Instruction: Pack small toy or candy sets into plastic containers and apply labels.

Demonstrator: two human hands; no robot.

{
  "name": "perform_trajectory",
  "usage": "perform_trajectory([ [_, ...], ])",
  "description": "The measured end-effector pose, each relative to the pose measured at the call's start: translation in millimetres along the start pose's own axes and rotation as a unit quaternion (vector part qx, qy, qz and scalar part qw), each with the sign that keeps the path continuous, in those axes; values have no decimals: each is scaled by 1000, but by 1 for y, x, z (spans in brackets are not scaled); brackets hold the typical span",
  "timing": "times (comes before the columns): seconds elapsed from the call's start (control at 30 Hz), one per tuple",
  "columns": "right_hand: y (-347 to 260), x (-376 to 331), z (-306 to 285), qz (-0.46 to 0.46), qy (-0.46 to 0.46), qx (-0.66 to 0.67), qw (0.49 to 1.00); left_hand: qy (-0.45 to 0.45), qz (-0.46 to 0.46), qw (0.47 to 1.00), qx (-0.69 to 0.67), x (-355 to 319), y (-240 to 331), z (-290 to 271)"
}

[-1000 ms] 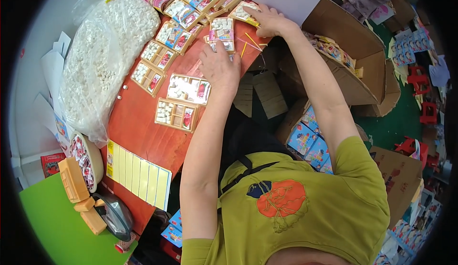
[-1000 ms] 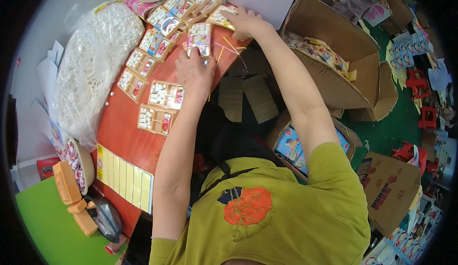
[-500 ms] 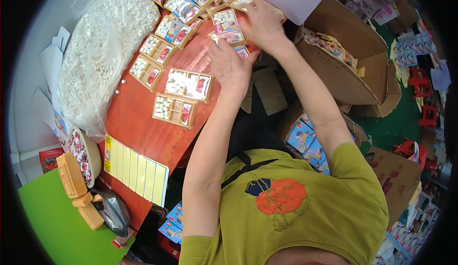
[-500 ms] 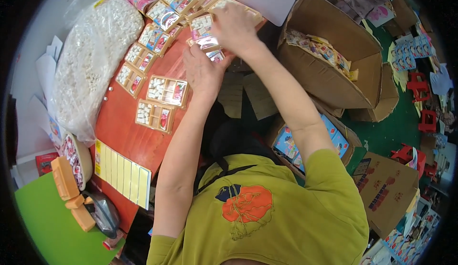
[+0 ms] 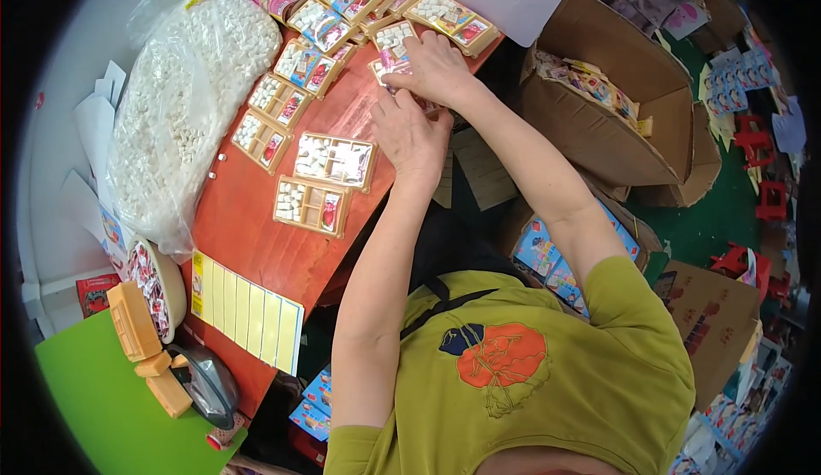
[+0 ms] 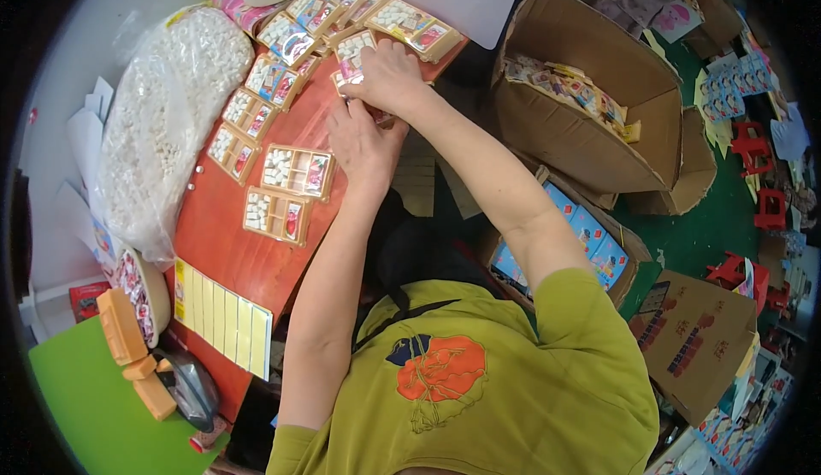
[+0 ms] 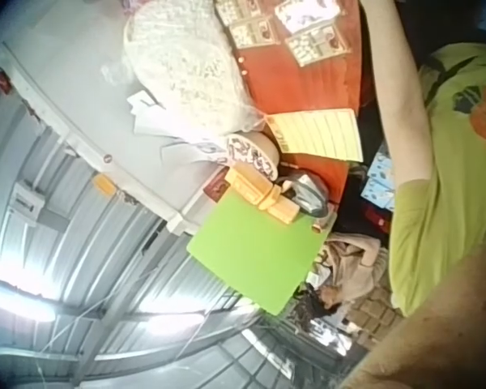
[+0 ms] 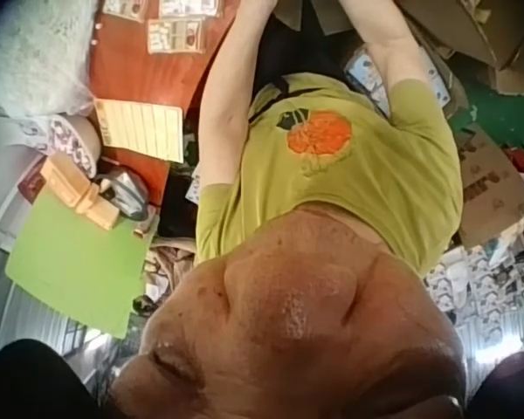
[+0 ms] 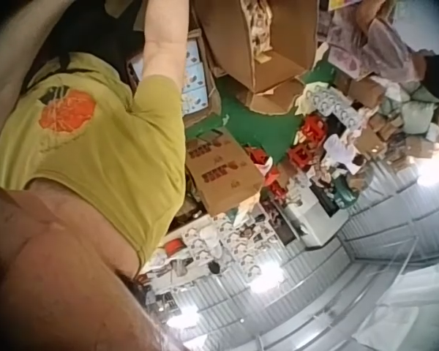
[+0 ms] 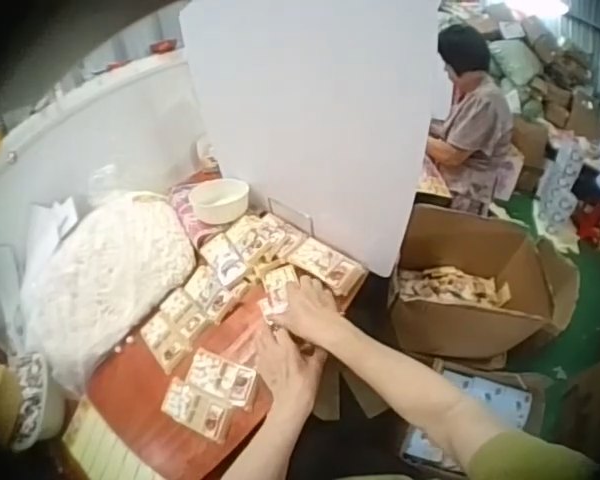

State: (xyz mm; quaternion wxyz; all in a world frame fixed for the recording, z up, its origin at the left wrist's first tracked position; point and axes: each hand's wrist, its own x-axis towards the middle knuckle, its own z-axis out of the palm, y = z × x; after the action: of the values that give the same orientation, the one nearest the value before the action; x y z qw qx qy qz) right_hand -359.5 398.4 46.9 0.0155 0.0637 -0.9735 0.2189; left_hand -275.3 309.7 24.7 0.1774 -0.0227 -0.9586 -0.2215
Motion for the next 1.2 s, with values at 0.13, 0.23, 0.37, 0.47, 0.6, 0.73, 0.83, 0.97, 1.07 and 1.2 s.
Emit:
perform_trajectory([
  [0.13,-6,4,-9,-3,0,-48,999,21,13,1000,-9,0,-5,-1],
  [0.23,-1,-3,-6,-19,9,-86,996,-15,0,1000,-6,-1,-6,-3],
  [0.37,13,-11,-1,-53,51,-171,982,-22,-12,999,-29,-2,-7,-5],
  [0.47,24,-15,-2,-68,75,-155,983,32,11,999,-19,-2,-7,-1],
  [0.6,39,-13,-2,-99,123,-161,974,45,-15,997,-56,12,-7,2],
  [0.73,44,-13,1,-145,148,-142,968,34,-65,995,-66,31,-13,7],
  [0.83,53,-16,3,-163,217,-88,958,11,-79,995,-67,34,-16,11],
  [0.97,59,-29,3,-73,304,-76,947,71,37,996,-43,21,-21,18],
  [1.07,74,-20,23,-61,270,-70,958,76,73,994,-21,18,-18,21],
  [1.2,73,-1,35,-64,272,-124,952,61,76,995,-24,15,-16,15],
])
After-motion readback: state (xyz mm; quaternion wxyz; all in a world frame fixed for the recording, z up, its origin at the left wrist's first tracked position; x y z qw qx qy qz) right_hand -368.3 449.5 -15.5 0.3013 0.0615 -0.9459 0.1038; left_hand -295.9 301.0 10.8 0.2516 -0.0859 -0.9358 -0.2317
